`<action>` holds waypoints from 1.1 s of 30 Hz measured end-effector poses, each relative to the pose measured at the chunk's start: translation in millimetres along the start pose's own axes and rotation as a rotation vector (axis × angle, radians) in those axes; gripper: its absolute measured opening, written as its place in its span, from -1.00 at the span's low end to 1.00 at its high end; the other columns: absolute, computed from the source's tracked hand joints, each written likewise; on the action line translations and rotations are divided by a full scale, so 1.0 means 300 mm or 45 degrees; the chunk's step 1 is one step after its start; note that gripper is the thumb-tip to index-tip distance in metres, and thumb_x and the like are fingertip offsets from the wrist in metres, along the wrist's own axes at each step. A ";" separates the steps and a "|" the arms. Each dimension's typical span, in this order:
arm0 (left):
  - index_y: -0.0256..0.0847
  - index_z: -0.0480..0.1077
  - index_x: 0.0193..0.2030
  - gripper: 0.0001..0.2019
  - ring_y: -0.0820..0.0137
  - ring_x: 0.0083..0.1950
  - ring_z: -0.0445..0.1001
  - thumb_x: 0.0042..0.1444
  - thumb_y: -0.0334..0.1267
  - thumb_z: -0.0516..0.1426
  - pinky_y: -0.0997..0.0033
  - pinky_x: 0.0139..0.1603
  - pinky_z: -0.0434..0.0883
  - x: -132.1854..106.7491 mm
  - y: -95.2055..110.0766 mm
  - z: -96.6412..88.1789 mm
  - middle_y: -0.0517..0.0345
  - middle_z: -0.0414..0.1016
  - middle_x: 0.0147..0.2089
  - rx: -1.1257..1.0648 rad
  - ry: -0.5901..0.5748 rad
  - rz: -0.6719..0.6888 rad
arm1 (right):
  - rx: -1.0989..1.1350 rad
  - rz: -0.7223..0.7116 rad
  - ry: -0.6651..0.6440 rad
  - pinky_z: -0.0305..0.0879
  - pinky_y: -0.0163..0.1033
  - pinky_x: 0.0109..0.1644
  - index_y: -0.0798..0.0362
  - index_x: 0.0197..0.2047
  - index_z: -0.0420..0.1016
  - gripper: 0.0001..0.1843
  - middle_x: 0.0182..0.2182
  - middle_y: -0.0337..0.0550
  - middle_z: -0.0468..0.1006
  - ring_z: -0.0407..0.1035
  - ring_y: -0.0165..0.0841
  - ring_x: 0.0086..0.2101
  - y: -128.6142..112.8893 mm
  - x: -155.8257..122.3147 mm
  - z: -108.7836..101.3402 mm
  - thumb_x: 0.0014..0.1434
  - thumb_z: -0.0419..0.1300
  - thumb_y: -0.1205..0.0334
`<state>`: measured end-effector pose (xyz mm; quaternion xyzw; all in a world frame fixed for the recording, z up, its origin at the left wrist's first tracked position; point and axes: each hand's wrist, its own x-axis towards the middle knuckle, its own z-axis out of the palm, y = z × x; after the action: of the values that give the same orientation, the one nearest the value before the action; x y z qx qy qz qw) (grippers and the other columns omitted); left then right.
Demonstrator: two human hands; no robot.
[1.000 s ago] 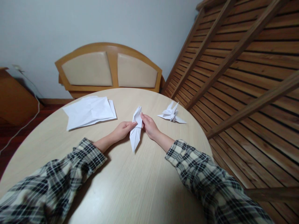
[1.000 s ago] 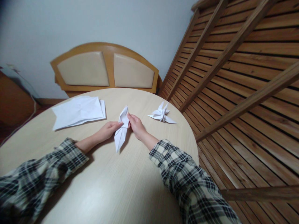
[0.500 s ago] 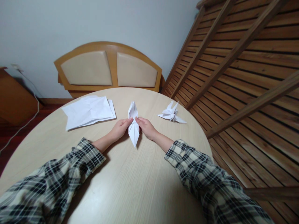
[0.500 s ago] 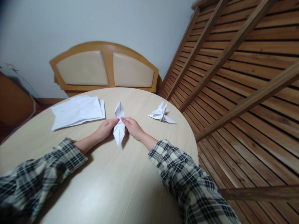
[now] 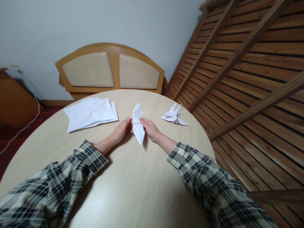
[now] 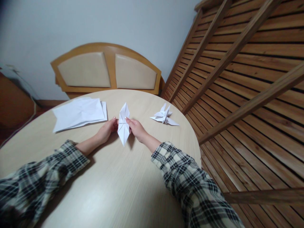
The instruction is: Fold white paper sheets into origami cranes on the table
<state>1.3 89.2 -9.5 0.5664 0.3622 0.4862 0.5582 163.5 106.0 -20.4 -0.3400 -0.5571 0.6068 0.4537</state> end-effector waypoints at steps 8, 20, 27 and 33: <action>-0.06 0.23 0.28 -0.40 0.10 0.24 0.24 0.09 -0.45 0.18 -0.03 0.15 0.36 0.001 0.006 -0.042 -0.08 0.21 0.26 1.145 0.344 0.866 | 0.197 0.074 0.154 0.13 -0.27 -0.38 0.07 -0.42 0.44 -0.55 -0.53 -0.27 0.42 0.23 -0.42 -0.49 -0.016 0.007 -0.001 -0.09 0.37 -0.17; 0.03 0.38 0.22 -0.55 0.08 0.29 0.23 0.21 -0.40 0.14 -0.13 0.27 0.20 -0.008 0.031 -0.043 0.00 0.31 0.32 1.418 0.151 1.005 | 0.082 0.127 0.009 0.11 -0.31 -0.43 0.10 -0.38 0.49 -0.56 -0.52 -0.24 0.48 0.27 -0.42 -0.49 -0.041 -0.006 0.007 -0.02 0.34 -0.16; -0.12 0.46 0.07 -0.71 0.13 0.25 0.33 0.28 -0.38 0.04 -0.08 0.28 0.19 -0.011 0.042 -0.028 0.00 0.55 0.08 1.313 0.123 0.996 | 0.051 0.075 -0.026 0.04 -0.30 -0.56 0.00 -0.53 0.28 -0.37 -0.71 -0.35 0.22 0.14 -0.45 -0.65 -0.034 -0.009 -0.002 0.16 0.05 -0.42; -0.25 0.34 0.02 -0.75 0.27 -0.15 0.50 0.30 -0.17 0.05 0.22 -0.12 0.40 -0.016 0.022 -0.015 -0.07 0.54 -0.11 0.912 0.233 0.558 | 0.128 0.080 -0.004 0.05 -0.33 -0.58 -0.03 -0.52 0.16 -0.38 -0.78 -0.45 0.08 0.14 -0.46 -0.69 -0.034 -0.006 -0.005 0.13 0.07 -0.44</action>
<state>-5.2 85.1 -4.3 0.7426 0.4274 0.4850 0.1752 167.3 104.6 -10.7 -0.3331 -0.5156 0.6487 0.4499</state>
